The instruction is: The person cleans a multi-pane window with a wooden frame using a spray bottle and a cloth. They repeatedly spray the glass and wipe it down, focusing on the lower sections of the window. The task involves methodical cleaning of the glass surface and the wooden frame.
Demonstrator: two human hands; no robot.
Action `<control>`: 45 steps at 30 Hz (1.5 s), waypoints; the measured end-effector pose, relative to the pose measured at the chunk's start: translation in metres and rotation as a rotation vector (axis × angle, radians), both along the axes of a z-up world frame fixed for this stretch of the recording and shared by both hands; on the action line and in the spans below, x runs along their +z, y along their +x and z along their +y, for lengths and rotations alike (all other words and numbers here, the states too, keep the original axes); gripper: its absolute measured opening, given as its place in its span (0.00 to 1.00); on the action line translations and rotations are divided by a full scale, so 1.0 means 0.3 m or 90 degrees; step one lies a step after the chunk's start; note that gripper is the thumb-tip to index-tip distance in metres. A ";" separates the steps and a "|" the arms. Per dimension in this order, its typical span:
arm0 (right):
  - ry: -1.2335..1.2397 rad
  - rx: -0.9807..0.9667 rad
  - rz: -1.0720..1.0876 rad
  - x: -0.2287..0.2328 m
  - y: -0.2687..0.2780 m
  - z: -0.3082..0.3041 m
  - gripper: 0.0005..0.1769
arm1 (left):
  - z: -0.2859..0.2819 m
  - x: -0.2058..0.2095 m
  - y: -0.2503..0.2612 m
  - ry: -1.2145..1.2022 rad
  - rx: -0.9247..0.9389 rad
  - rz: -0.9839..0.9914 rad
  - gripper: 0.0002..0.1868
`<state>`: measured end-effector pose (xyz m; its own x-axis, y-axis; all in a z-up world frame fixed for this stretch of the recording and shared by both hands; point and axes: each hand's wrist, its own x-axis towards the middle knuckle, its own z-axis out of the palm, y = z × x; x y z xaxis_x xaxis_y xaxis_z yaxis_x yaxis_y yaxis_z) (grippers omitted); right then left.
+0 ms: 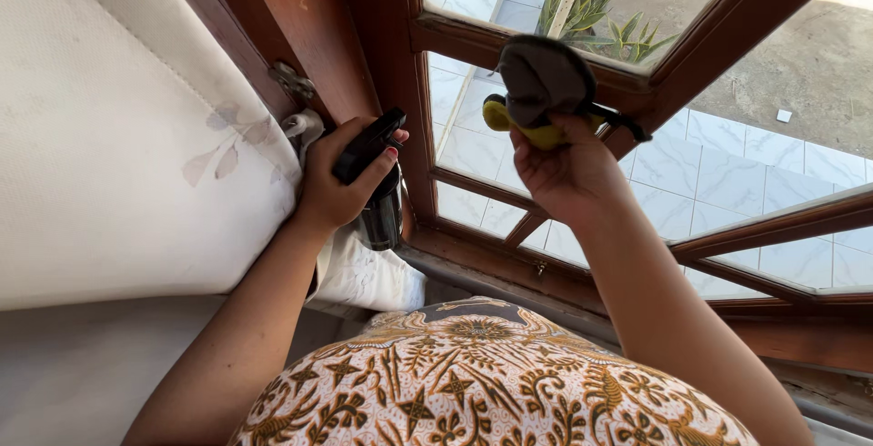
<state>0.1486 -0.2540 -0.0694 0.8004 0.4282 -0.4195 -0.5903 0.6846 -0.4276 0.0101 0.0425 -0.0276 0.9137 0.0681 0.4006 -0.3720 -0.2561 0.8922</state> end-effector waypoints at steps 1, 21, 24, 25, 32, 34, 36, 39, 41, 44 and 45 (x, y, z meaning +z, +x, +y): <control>-0.001 -0.010 -0.009 -0.028 -0.001 0.013 0.17 | 0.000 0.001 -0.002 0.005 -0.001 -0.010 0.13; -0.006 -0.127 0.163 -0.131 -0.010 0.184 0.26 | 0.078 0.041 -0.026 -0.014 -0.067 0.006 0.12; 0.002 -0.127 0.328 -0.248 -0.006 0.257 0.25 | 0.082 0.043 -0.037 -0.012 -0.075 -0.017 0.12; -0.007 -0.119 0.355 -0.246 0.001 0.268 0.26 | 0.083 0.041 -0.044 -0.020 -0.083 -0.015 0.12; 0.105 -0.033 0.140 0.156 0.042 0.224 0.26 | 0.105 0.040 -0.029 -0.044 -0.103 -0.002 0.12; 0.105 -0.035 0.132 0.112 0.035 0.265 0.24 | 0.110 0.038 -0.031 -0.040 -0.105 -0.001 0.12; 0.046 -0.114 0.184 0.010 0.052 0.322 0.22 | 0.115 0.043 -0.026 -0.055 -0.108 0.030 0.13; 0.093 -0.096 0.335 -0.182 0.028 0.407 0.23 | 0.123 0.041 -0.028 -0.028 -0.113 -0.033 0.11; 0.021 -0.096 0.377 -0.209 0.023 0.387 0.23 | 0.132 0.044 -0.038 -0.012 -0.112 -0.012 0.10; -0.055 -0.125 0.340 -0.088 0.024 0.380 0.21 | 0.133 0.054 -0.032 0.008 -0.098 0.009 0.10; -0.075 -0.139 0.313 -0.026 0.027 0.362 0.20 | 0.131 0.056 -0.030 0.013 -0.091 0.015 0.10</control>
<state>0.1567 -0.1455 -0.0773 0.5639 0.2014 -0.8009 -0.5886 0.7782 -0.2187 0.0012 0.0819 -0.0107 0.9227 -0.0714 0.3787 -0.3849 -0.2209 0.8961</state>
